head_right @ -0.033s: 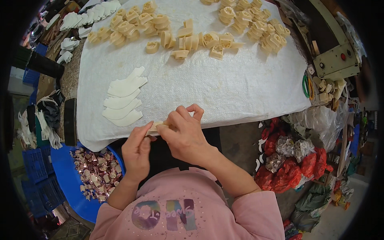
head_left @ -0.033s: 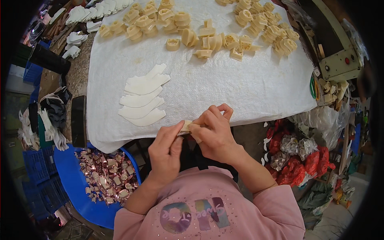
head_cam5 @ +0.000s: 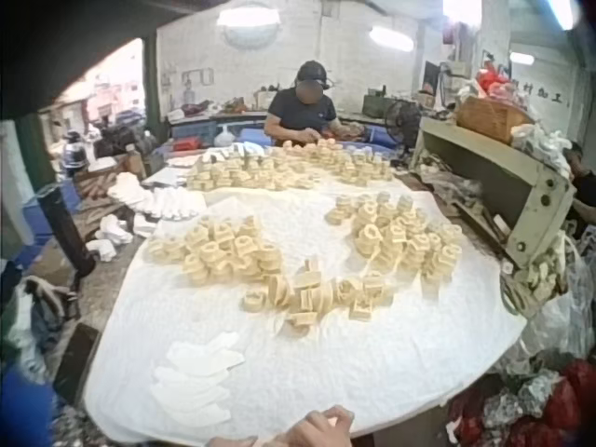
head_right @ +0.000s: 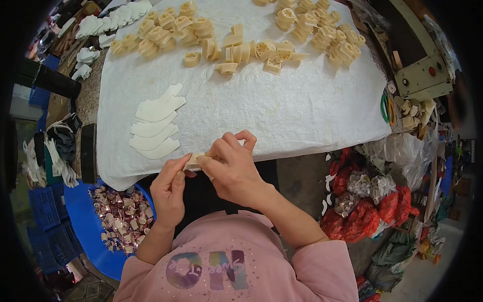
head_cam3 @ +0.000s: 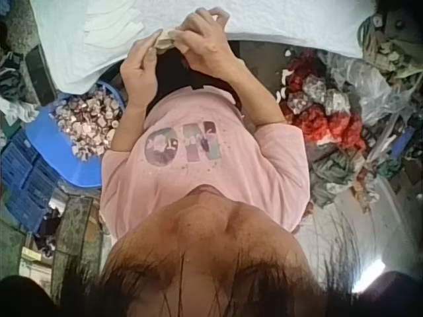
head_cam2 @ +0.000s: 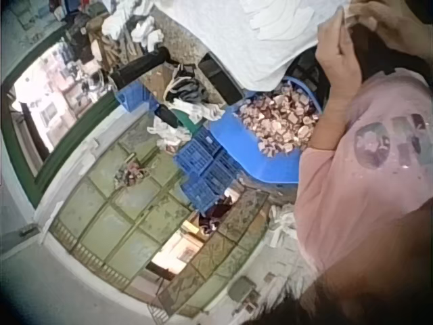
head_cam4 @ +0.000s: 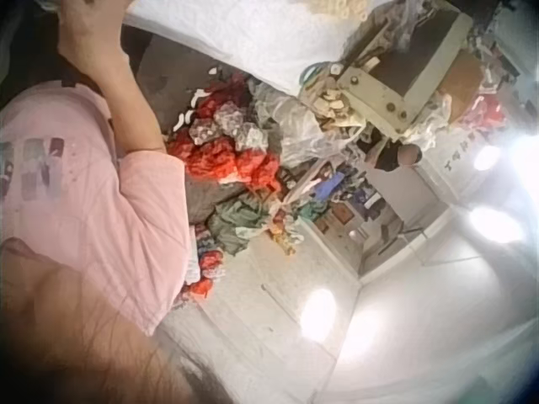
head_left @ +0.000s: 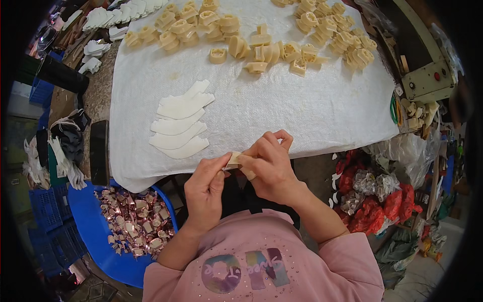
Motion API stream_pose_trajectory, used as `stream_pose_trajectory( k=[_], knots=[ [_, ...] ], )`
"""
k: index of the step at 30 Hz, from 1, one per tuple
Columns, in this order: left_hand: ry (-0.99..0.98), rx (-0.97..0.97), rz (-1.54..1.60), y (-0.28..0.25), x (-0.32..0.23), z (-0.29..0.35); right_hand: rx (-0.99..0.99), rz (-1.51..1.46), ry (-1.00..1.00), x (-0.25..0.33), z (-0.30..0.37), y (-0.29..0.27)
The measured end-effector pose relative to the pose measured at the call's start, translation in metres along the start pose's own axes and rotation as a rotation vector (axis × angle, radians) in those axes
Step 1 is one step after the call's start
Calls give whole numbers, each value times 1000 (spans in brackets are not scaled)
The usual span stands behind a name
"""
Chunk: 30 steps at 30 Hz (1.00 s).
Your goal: The recorder is assembling small cream-colored shoe components, possibly heels or internal structural parts, by fitting small pieces together and applying adhesive.
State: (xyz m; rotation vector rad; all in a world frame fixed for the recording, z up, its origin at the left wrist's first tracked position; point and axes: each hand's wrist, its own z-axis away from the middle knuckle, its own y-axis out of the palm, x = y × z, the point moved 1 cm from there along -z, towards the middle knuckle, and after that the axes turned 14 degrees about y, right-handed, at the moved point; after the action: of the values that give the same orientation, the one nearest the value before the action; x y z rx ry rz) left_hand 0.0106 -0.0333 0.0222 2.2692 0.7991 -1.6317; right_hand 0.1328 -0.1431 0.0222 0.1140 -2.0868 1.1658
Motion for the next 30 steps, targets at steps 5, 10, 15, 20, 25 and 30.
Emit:
stream_pose_trajectory(
  k=[5,10,15,20,25,30],
  knots=[
    [23,-83,215,0,26,-1,17,-279,22,-2,-4,-2],
    [16,12,424,-6,21,-4,175,-593,116,-6,1,-4],
    [105,-41,287,0,21,-3,193,-625,177,-4,4,-3],
    [291,-29,-55,4,16,-8,211,-631,203,-7,6,0],
    [455,-21,-315,9,12,-11,237,-520,213,-5,4,-1],
    [469,-31,-308,9,17,-12,249,-482,74,-3,2,0]
  ],
)
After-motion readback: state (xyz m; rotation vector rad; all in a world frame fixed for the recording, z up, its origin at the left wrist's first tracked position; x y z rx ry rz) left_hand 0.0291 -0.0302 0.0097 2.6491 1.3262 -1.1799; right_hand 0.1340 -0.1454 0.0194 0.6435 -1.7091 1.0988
